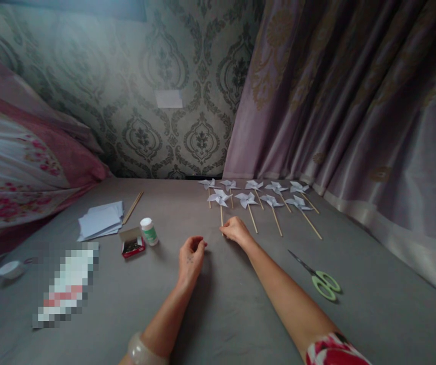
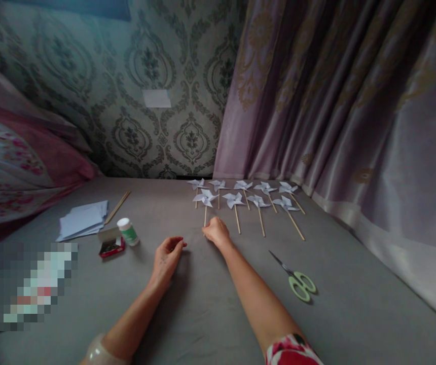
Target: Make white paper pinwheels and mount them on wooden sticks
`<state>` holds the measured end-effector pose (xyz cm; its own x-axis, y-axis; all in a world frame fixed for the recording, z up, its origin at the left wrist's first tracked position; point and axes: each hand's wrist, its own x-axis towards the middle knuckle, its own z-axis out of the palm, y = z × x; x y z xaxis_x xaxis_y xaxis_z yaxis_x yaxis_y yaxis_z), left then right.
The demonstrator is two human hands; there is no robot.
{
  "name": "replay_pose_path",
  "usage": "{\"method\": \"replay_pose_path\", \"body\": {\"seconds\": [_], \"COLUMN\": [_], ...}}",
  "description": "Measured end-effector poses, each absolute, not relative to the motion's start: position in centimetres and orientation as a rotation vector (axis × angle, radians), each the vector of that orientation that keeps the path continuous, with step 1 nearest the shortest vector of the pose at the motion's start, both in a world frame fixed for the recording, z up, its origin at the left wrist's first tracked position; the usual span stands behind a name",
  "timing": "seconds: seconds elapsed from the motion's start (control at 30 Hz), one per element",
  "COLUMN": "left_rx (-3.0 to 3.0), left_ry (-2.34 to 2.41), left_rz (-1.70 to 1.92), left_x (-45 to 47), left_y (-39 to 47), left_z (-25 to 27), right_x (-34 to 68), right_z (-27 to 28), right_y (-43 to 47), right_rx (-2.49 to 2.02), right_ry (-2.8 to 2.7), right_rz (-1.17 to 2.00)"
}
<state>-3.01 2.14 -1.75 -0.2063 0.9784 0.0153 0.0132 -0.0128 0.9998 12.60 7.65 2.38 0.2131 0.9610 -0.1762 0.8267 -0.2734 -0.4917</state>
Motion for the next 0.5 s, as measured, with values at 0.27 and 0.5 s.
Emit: {"method": "replay_pose_path", "body": {"seconds": [0.27,0.5], "left_rx": [1.129,1.145], "left_ry": [1.383,1.375], "left_rz": [1.341,1.348], "left_x": [-3.01,-3.09], "left_y": [2.25,2.25], "left_z": [-1.79,-1.89], "right_x": [12.13,11.82], "right_z": [2.43,3.0], "right_y": [8.69,8.63], "right_rx": [-2.252,-2.267], "right_ry": [-1.667,-1.727], "right_rz": [0.68,0.604]}}
